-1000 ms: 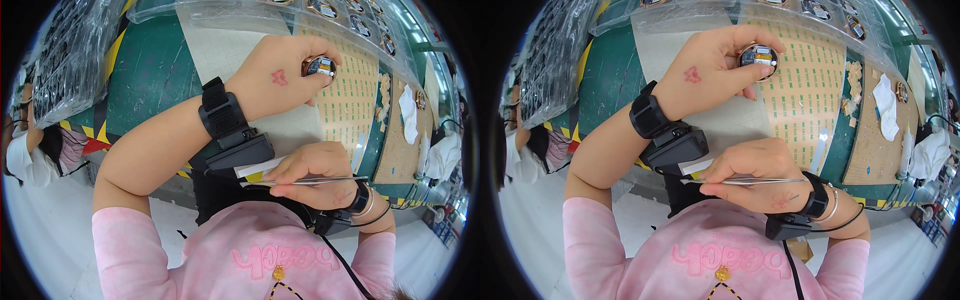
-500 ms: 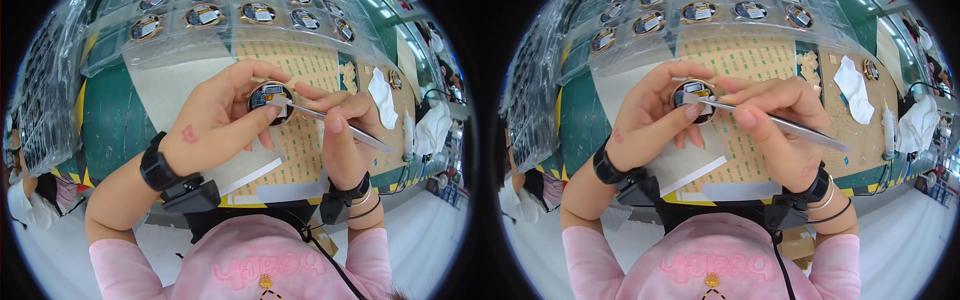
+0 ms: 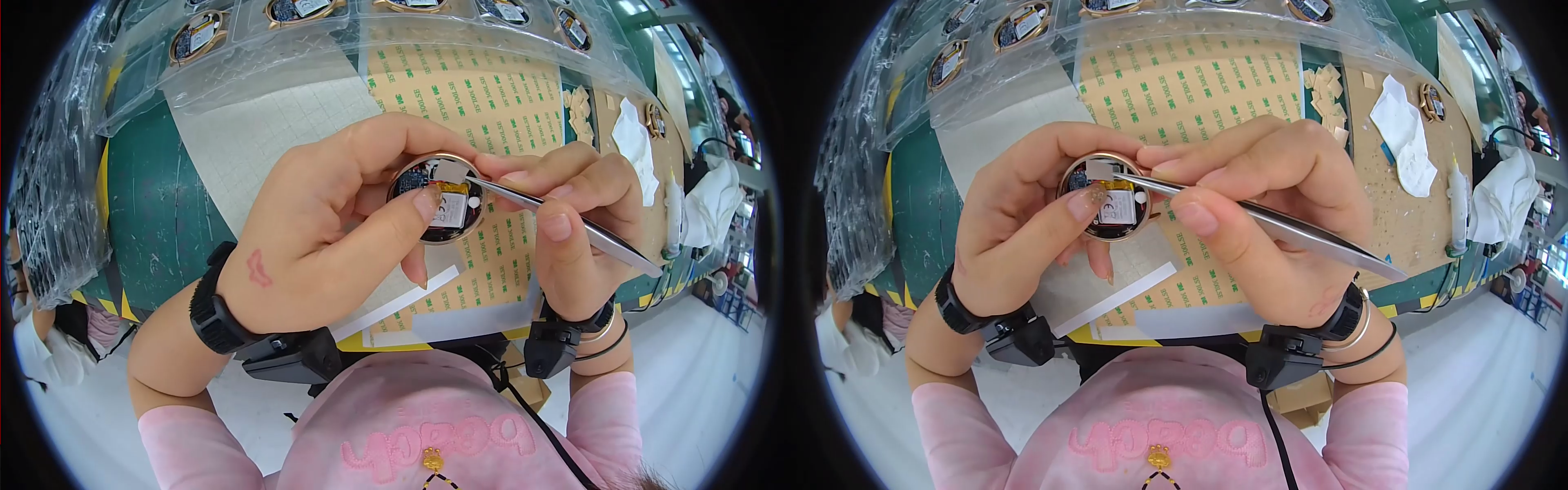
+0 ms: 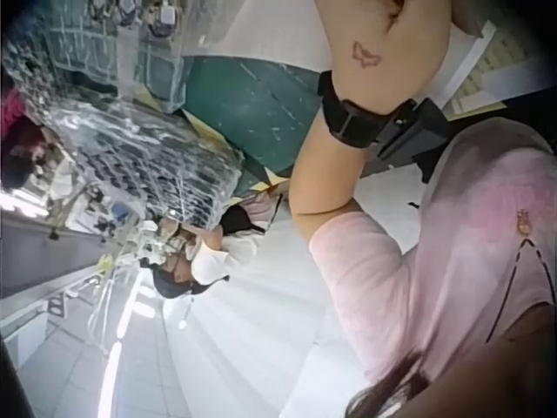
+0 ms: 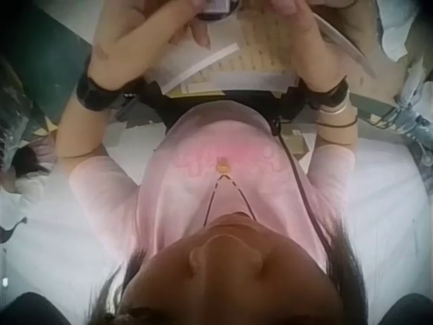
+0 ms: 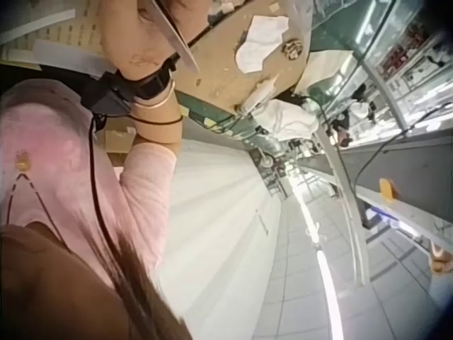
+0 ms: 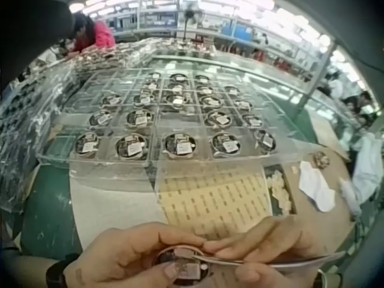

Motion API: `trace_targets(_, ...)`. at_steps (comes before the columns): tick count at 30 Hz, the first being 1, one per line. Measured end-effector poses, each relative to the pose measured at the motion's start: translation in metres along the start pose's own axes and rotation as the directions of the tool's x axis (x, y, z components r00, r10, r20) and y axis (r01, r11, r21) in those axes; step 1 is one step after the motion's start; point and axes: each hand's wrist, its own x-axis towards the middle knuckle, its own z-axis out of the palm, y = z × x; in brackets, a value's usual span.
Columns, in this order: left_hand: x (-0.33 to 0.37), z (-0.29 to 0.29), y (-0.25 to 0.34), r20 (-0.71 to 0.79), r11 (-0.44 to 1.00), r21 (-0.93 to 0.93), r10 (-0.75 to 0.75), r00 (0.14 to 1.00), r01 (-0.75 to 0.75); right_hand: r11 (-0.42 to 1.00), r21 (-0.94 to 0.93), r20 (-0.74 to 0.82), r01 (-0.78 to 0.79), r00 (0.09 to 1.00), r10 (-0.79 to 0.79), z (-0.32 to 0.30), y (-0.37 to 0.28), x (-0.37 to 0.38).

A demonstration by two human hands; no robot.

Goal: Perform manual assembly of smartwatch components, including battery and circuit board placement using tweezers.

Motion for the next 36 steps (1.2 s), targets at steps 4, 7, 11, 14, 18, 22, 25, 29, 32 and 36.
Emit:
trace_targets(4, -0.0012, -0.0015, -0.0028, 0.006, 0.999, 0.034, 0.02, 1.0, -0.021, 1.0, -0.007, -0.012, 0.031, 0.999, -0.031, 0.0007, 0.001, -0.0009)
trace_targets(7, -0.0024, -0.0031, -0.0047, 0.008, 0.997, 0.068, 0.029, 1.0, -0.029, 0.998, -0.048, 0.027, 0.04, 0.999, -0.038, -0.0009, 0.0006, 0.0)
trace_targets(11, -0.0031, -0.0043, -0.0051, 0.014, 0.994, 0.11, 0.027, 1.0, -0.029, 0.999, -0.036, -0.01, 0.003, 1.0, -0.003, 0.002, -0.0028, -0.0011)
trace_targets(14, -0.0029, -0.004, -0.0044, 0.025, 0.993, 0.118, 0.02, 0.999, -0.023, 0.997, -0.08, 0.011, 0.017, 1.0, -0.016, -0.0009, -0.0022, -0.0016)
trace_targets(18, -0.0036, -0.0028, -0.0046, 0.01, 0.995, 0.1, 0.025, 1.0, -0.026, 0.997, -0.079, 0.018, 0.013, 1.0, -0.012, -0.0002, -0.0027, -0.0021)
trace_targets(22, -0.0038, 0.0, -0.0045, -0.022, 0.994, 0.103, 0.047, 0.999, -0.045, 0.995, -0.09, 0.048, 0.045, 0.998, -0.04, -0.0031, -0.0011, -0.0014)
trace_targets(25, -0.0036, -0.0001, -0.0002, -0.025, 0.993, 0.117, 0.023, 0.999, -0.02, 0.993, -0.101, 0.066, 0.063, 0.996, -0.057, -0.004, -0.0008, -0.0012)
trace_targets(29, -0.0038, 0.0031, -0.0044, -0.077, 0.988, 0.15, 0.052, 0.996, -0.04, 0.991, -0.106, 0.079, 0.076, 0.995, -0.068, -0.005, -0.0005, -0.0007)
trace_targets(32, -0.0035, 0.0027, -0.0057, -0.079, 0.985, 0.165, 0.058, 0.995, -0.044, 0.988, -0.115, 0.1, 0.101, 0.991, -0.09, -0.0064, 0.0007, 0.0)
trace_targets(36, -0.0036, 0.0034, -0.0052, -0.087, 0.985, 0.165, 0.061, 0.994, -0.046, 0.986, -0.109, 0.108, 0.126, 0.987, -0.115, -0.0064, 0.0019, 0.0006)
